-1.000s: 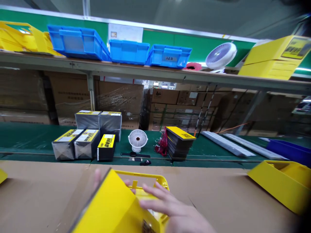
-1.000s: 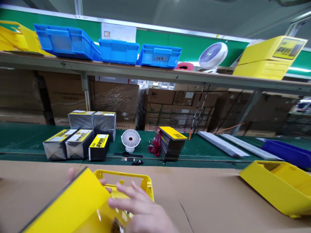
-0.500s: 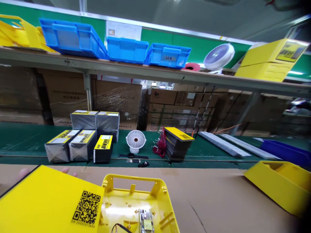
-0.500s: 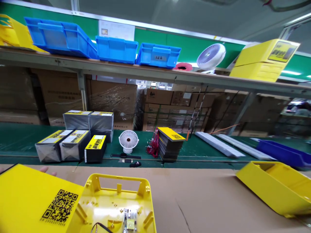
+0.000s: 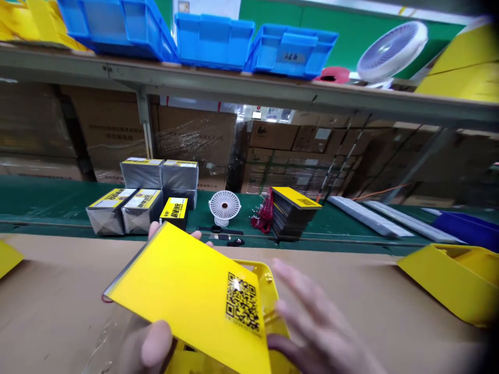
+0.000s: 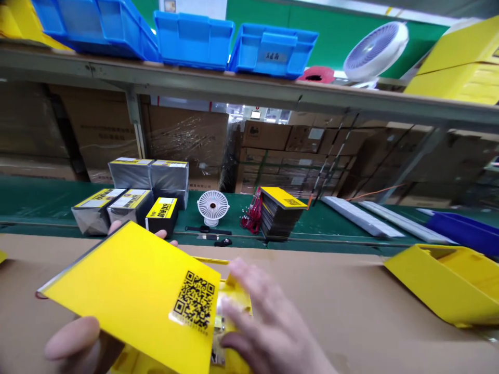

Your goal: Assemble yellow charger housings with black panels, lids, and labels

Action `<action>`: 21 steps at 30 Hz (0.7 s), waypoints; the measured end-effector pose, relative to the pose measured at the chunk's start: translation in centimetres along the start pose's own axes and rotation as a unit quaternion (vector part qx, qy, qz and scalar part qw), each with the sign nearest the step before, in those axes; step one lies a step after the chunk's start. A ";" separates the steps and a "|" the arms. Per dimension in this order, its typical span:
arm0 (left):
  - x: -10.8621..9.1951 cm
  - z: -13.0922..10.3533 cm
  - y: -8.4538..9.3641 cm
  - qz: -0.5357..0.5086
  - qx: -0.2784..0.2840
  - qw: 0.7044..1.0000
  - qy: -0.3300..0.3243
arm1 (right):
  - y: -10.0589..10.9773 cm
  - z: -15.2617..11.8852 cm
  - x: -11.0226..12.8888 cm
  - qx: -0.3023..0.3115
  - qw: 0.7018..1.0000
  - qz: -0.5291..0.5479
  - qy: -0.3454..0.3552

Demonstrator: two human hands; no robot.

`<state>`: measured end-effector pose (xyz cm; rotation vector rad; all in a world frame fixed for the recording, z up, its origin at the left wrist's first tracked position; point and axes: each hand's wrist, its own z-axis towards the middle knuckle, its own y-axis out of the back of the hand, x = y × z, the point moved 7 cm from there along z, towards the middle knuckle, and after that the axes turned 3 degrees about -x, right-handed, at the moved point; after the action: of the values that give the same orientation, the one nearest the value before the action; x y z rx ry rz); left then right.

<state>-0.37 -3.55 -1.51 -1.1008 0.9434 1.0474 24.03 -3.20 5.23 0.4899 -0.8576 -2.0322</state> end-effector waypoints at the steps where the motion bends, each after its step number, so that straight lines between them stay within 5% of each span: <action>1: 0.0 0.2 -0.5 -0.005 0.000 1.000 0.017 | -1.1 1.4 2.0 0.020 0.998 0.021 0.056; 4: -1.3 1.4 -1.2 -0.038 0.012 0.998 0.052 | -1.8 4.0 3.3 -0.003 0.993 0.088 0.079; 8: -2.8 3.0 -0.2 -0.014 0.086 0.988 0.126 | -1.2 4.1 -3.6 -0.118 0.955 0.195 -0.187; 11: -2.9 5.1 3.4 0.103 -0.023 0.990 0.092 | -3.1 3.8 -7.4 -0.082 0.912 0.262 -0.305; 14: -1.8 7.4 5.8 0.172 -0.153 0.973 0.009 | -5.6 4.4 -8.4 -0.032 0.901 0.286 -0.326; 18: 2.1 10.3 4.8 0.168 -0.104 0.980 -0.015 | -8.5 4.7 -8.1 -0.002 0.900 0.276 -0.338; 21: 3.2 10.9 4.5 0.175 -0.103 0.978 -0.053 | -9.4 4.7 -7.8 0.043 0.906 0.271 -0.324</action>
<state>-3.13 8.23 -3.34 -1.0557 0.9789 1.5052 20.25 8.85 1.83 -0.3891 -1.3070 -1.6284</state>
